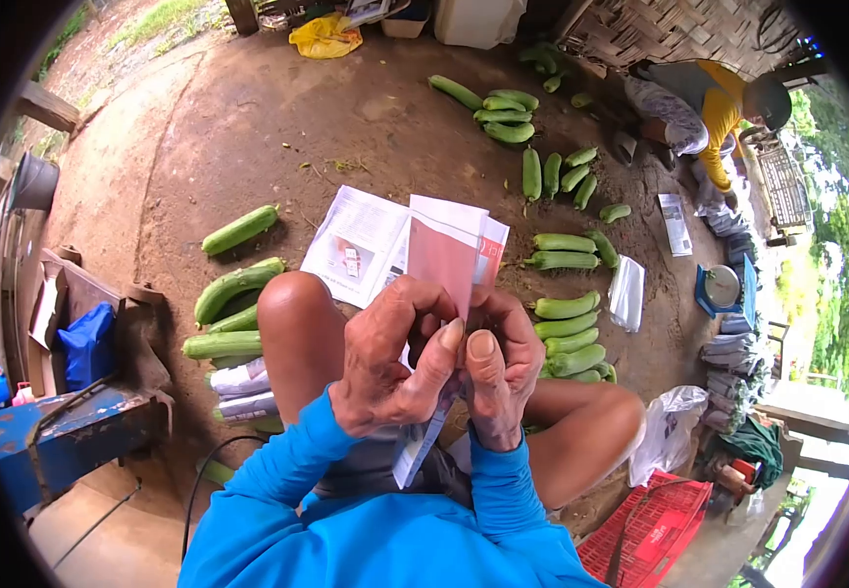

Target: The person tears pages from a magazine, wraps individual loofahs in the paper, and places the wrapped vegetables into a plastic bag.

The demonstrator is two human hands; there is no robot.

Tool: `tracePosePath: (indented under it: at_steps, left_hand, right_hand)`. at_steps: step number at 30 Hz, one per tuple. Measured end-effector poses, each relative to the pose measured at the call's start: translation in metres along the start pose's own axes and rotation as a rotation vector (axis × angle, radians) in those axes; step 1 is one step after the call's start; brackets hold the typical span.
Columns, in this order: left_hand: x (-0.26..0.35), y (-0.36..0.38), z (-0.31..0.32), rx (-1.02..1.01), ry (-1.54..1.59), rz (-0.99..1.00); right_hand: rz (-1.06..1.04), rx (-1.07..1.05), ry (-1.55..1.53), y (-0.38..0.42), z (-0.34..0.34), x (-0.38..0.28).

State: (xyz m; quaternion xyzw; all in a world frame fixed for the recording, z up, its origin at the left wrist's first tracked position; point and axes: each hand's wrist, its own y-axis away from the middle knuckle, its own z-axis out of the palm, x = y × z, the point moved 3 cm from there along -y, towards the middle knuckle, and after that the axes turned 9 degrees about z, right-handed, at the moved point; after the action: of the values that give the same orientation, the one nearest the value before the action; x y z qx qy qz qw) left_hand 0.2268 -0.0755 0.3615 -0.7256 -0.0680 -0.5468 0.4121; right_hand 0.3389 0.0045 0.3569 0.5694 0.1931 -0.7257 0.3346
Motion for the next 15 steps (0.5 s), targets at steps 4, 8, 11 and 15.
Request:
tracePosePath:
  at_steps: [4, 8, 11, 15]
  left_hand:
    - [0.000, 0.001, 0.004, -0.017, -0.011, 0.063]
    - [0.001, 0.002, 0.009, -0.014, -0.027, 0.130]
    - [0.001, 0.003, 0.011, -0.025, -0.065, 0.124]
    - [0.002, 0.004, 0.012, -0.033, -0.103, 0.157]
  right_hand:
    - [0.047, 0.051, -0.015, 0.004, 0.001, 0.003]
    - [0.022, 0.083, 0.012, 0.006, -0.005, 0.007]
    - [0.001, 0.086, -0.046, 0.006, -0.004, 0.004]
    - [0.047, 0.096, -0.010, 0.009, -0.005, 0.001]
